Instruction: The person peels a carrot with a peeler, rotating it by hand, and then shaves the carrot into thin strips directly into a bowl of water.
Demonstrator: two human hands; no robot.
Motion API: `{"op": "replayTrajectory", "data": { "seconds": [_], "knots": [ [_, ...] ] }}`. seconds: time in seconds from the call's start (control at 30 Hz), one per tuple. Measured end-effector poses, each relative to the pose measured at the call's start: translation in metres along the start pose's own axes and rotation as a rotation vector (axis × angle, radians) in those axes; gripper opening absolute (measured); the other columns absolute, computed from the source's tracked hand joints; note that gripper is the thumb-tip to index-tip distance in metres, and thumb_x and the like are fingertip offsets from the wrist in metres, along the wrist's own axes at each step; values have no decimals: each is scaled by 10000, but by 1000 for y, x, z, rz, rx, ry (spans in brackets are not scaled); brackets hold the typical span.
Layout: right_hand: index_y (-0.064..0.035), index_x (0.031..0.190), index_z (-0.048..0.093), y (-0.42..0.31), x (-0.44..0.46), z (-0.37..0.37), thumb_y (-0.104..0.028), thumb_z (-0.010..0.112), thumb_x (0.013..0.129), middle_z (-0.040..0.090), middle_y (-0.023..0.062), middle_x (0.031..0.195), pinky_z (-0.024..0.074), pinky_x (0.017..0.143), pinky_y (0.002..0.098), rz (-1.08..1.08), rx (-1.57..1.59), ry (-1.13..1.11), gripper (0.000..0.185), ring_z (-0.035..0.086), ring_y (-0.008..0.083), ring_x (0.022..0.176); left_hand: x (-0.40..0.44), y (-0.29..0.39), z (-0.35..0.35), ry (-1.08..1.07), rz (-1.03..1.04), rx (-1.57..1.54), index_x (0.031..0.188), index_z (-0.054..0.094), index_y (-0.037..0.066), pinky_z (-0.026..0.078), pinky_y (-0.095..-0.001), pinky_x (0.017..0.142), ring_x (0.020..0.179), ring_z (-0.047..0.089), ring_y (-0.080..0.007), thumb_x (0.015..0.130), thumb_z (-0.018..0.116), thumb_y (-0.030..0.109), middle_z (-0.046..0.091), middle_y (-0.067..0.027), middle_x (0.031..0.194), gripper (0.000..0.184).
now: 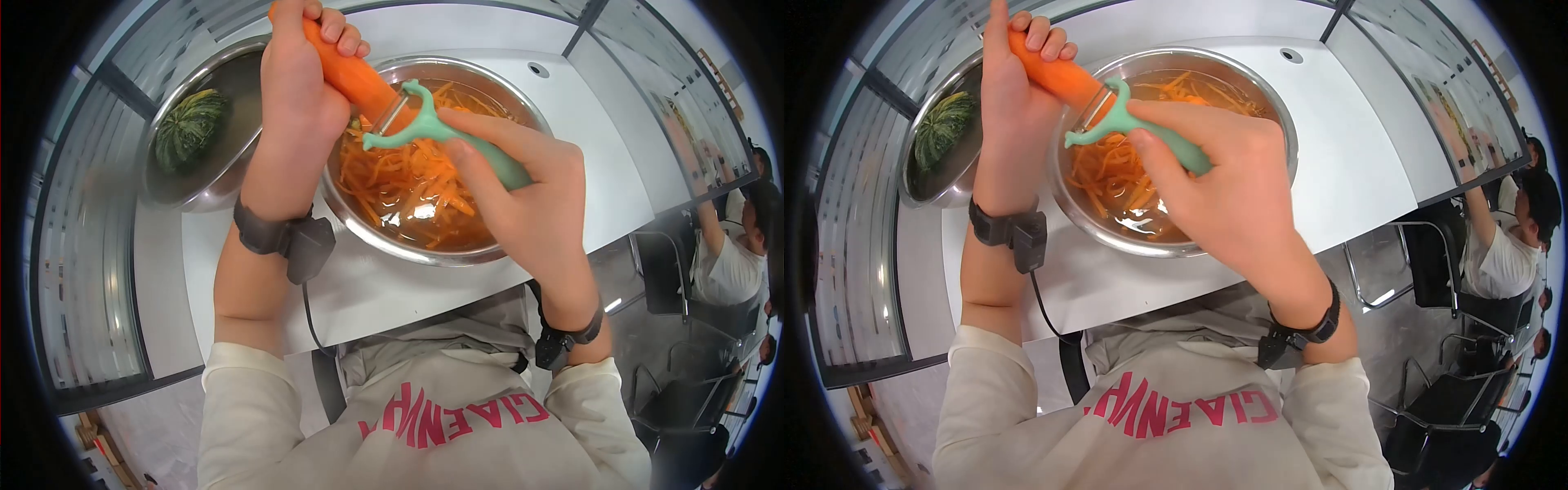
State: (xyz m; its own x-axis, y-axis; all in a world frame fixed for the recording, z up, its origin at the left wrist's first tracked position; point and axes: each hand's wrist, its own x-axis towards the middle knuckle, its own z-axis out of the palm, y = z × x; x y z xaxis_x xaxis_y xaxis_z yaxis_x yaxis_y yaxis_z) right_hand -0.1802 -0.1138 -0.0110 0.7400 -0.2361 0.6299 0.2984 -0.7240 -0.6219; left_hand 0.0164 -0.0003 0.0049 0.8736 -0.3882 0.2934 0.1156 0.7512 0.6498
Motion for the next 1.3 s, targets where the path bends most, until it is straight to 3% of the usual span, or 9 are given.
{"op": "replayTrajectory", "data": {
  "seconds": [0.23, 0.43, 0.53, 0.63, 0.73, 0.93, 1.03, 1.13, 1.3],
  "knots": [
    [-9, 1103, 775, 3, 9, 16, -71, 759, 909, 742, 113, 775, 494, 596, 241, -148, -113, 96, 204, 672, 130, 627, -5, -1, 6, 13, -31, 1, 853, 473, 187, 426, -278, 614, 599, 456, -123, 1055, 579, 490, 435, 35, 676, 379],
    [-11, 1100, 776, 12, -2, 19, -68, 760, 903, 763, 145, 837, 527, 622, 265, -115, -153, 66, 206, 709, 174, 663, -2, 6, 4, 31, 68, 28, 855, 469, 185, 428, -274, 618, 607, 450, -112, 1064, 570, 482, 430, 40, 678, 377],
    [-20, 1026, 768, 25, -10, 19, -44, 769, 850, 735, 147, 796, 547, 605, 357, -81, -153, 45, 177, 696, 287, 650, 1, 14, 2, 45, 92, 2, 857, 472, 187, 430, -272, 620, 608, 451, -109, 1065, 573, 474, 431, 42, 680, 368],
    [-67, 1038, 781, 35, -15, 12, -57, 779, 849, 697, 109, 739, 529, 576, 345, -91, -199, 60, 189, 658, 278, 610, 4, 20, -1, 29, 113, -2, 861, 476, 186, 436, -272, 625, 613, 457, -110, 1067, 575, 463, 436, 41, 684, 358],
    [-135, 1039, 799, 20, -11, -6, -30, 778, 768, 641, 38, 731, 499, 547, 321, -132, -572, -8, 291, 611, 231, 630, 5, 19, -1, 43, 100, 27, 872, 477, 179, 448, -281, 639, 626, 469, -121, 1069, 576, 449, 445, 32, 694, 349],
    [-197, 1052, 808, 24, -6, -6, -53, 722, 602, 602, -35, 812, 474, 539, 292, -390, -837, 143, 480, 563, 161, 747, -1, 11, 6, 80, 42, 9, 911, 477, 153, 474, -328, 707, 684, 498, -158, 1080, 567, 401, 477, 1, 755, 313],
    [-150, 1065, 805, 20, -5, -7, -8, 751, 681, 650, 3, 804, 497, 564, 300, -368, -754, 137, 413, 593, 189, 700, -3, 10, 9, 84, 24, -3, 920, 477, 147, 481, -346, 734, 706, 505, -164, 1085, 561, 383, 488, -6, 783, 300],
    [-84, 1118, 797, 7, -4, -3, -15, 750, 878, 739, 57, 847, 509, 633, 246, -78, -174, 76, 254, 657, 128, 700, -3, 6, 6, 51, 29, 9, 927, 474, 144, 488, -355, 750, 716, 510, -163, 1086, 559, 379, 494, -6, 796, 296],
    [-14, 1137, 774, 2, 3, 8, -53, 732, 932, 766, 117, 850, 519, 660, 242, -51, -5, 27, 213, 705, 122, 718, -6, -1, 11, 83, 42, 67, 946, 469, 143, 498, -352, 757, 727, 510, -155, 1090, 548, 386, 498, 2, 818, 294]
  ]
}}
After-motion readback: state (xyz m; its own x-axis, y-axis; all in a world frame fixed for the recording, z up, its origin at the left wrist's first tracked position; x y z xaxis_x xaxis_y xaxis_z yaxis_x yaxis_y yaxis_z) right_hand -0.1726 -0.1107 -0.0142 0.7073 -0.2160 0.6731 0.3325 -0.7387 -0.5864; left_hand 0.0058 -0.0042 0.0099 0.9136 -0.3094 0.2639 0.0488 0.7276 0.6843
